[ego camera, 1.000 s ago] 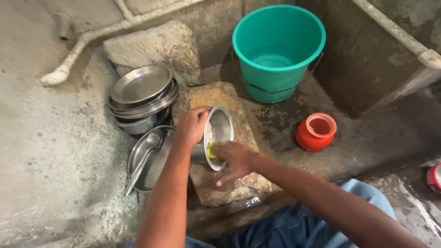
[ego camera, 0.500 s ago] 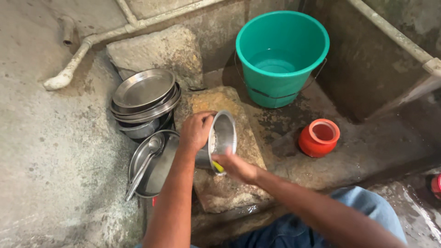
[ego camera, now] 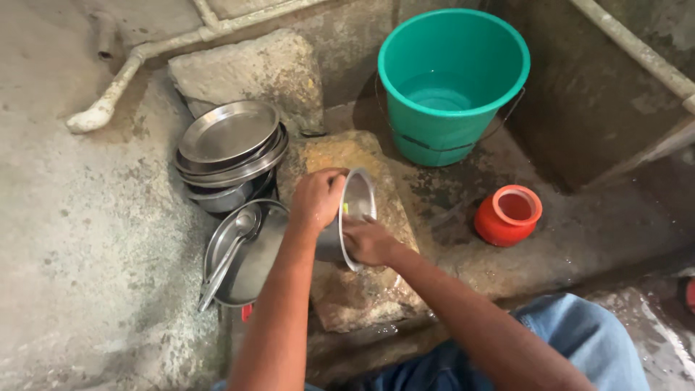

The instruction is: The person scrubs a metal bowl with a yellow sponge, rinses it with water from a red cup, and places it into a green bucket. The person repeats this process for multiple metal plates and bowls.

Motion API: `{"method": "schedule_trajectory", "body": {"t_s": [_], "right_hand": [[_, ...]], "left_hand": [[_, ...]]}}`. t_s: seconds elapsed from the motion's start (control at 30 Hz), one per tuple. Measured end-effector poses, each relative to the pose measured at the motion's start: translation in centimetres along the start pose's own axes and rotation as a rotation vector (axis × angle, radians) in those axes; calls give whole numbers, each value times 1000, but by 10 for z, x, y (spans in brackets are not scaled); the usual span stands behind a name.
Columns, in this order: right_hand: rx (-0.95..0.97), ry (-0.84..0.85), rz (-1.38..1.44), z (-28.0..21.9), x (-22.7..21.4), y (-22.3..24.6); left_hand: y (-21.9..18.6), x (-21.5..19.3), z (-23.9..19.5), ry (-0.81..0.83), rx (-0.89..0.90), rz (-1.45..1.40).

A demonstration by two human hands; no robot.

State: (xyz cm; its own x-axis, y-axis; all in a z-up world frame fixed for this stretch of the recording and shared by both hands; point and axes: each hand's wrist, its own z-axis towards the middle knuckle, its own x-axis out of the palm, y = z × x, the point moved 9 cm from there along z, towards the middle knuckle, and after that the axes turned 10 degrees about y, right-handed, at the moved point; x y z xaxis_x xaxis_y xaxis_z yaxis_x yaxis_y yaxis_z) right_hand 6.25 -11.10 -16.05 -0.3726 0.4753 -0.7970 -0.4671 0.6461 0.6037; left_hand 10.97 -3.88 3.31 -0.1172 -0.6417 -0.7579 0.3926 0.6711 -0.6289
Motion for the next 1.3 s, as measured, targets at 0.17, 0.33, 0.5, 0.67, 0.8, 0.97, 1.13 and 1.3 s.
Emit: {"method": "schedule_trajectory", "body": {"t_s": [0.17,0.33,0.5,0.67,0.8,0.97,1.13,1.3], "right_hand": [[229,397,120,-12,17,-17],[308,203,1128,-14,-14,10],[-206,62,2055,-6,-49,57],[213,-478,1996,38,-17,0],[-128,-310,425,28,-38,25],[-5,14,139,-14,-11,19],[-34,316,716,-25,20,18],[-18,98,952,-35,29,18]], "left_hand": [[-3,4,4,15,-85,39],[-5,-3,-1,6,-99,12],[-2,-1,-4,-13,-119,49],[1,-2,-2,-9,-153,27],[1,-6,-11,-39,-97,-42],[-6,-9,-9,-36,-27,-46],[-12,-9,-15,-15,57,-105],[-11,-12,-15,19,111,-93]]}}
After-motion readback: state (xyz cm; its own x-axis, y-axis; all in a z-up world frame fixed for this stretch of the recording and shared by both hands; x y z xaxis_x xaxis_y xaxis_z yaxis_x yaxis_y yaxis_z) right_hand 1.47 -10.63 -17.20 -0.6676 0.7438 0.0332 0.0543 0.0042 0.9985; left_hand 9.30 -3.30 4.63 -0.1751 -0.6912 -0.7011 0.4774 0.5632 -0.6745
